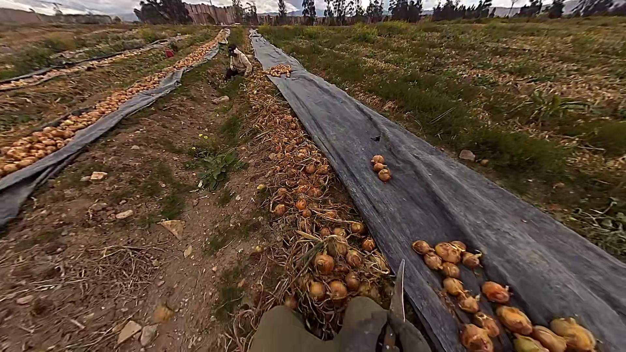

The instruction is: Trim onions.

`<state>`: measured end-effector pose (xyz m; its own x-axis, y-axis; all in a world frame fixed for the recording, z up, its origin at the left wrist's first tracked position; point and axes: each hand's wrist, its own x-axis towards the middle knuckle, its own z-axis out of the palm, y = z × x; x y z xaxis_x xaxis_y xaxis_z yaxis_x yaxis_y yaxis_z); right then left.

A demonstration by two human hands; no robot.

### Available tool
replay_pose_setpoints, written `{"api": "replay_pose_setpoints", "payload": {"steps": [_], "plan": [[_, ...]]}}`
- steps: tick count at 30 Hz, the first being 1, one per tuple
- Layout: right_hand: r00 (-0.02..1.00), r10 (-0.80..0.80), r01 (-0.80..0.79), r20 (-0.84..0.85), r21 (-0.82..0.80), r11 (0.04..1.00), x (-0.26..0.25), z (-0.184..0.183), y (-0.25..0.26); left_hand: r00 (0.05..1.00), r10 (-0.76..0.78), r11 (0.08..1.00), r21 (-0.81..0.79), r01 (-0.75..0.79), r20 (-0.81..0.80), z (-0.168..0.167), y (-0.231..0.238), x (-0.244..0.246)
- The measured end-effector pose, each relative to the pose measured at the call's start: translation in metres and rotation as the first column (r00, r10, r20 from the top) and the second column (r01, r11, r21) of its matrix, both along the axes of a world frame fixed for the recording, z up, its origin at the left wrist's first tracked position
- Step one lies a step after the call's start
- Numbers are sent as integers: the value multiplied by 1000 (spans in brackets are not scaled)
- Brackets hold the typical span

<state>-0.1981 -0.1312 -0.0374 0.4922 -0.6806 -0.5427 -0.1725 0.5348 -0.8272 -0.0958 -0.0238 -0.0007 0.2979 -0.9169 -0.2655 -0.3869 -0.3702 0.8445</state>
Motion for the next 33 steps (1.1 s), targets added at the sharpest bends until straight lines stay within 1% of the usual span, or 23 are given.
{"api": "replay_pose_setpoints", "payload": {"steps": [2,4,5,7,8,9,10,11,12,14,15,16,18,19,20,21,23,24,25,27,29,31,33], "plan": [[998,-58,58,-4,62,996,-19,-1,-5,990,7,1000,-22,-10,-139,-7,10,3],[998,-59,61,-27,52,997,-40,-11,-16,992,44,990,138,-28,-115,-22,18,20],[997,-29,27,-69,-17,999,-50,-16,-21,995,69,968,247,-51,-66,-30,21,33],[962,121,-166,-243,-175,970,-65,-20,-31,990,123,901,411,-141,71,-54,25,63],[912,195,-282,-360,-207,937,-67,-13,-32,981,140,863,470,-186,132,-67,26,77],[863,242,-368,-443,-224,902,-65,-6,-33,981,104,830,529,-176,162,-75,21,96],[837,265,-408,-478,-223,886,-59,-2,-34,988,0,812,576,-90,156,-82,7,119],[829,282,-424,-484,-213,881,-55,-1,-36,980,-172,789,610,76,101,-92,-15,146],[836,289,-421,-467,-206,884,-54,-8,-38,937,-335,765,609,209,98,-107,-39,167],[871,284,-383,-402,-191,904,-52,-37,-43,810,-407,843,516,155,422,-132,-64,174],[891,281,-360,-357,-180,915,-47,-43,-45,735,-456,852,484,198,502,-145,-78,186],[902,283,-352,-326,-175,920,-41,-44,-46,645,-545,821,496,281,536,-158,-92,201],[909,276,-342,-314,-180,922,-27,-42,-55,433,-740,671,606,426,515,-175,-122,230],[912,267,-327,-310,-159,932,-20,-42,-60,355,-786,618,631,470,506,-180,-132,238],[915,259,-309,-310,-126,943,-14,-41,-65,325,-806,591,640,492,494,-181,-138,243],[911,262,-304,-318,-91,948,-9,-40,-70,337,-818,575,654,491,467,-175,-142,244],[884,313,-358,-347,-74,931,0,-39,-78,442,-809,574,685,449,388,-148,-143,246],[865,345,-401,-365,-87,912,3,-39,-81,516,-766,618,660,427,383,-136,-139,248],[849,371,-439,-377,-111,892,6,-39,-85,600,-692,694,599,400,402,-126,-131,250],[860,377,-452,-343,-170,876,15,-39,-88,787,-475,841,465,275,394,-97,-112,246],[893,362,-421,-266,-211,882,26,-37,-86,924,-195,955,280,102,329,-65,-88,235],[900,382,-428,-209,-266,864,39,-32,-81,978,36,994,92,-56,207,-36,-67,218],[889,426,-458,-166,-333,824,53,-20,-73,984,166,983,-89,-159,71,-10,-50,194]]}}
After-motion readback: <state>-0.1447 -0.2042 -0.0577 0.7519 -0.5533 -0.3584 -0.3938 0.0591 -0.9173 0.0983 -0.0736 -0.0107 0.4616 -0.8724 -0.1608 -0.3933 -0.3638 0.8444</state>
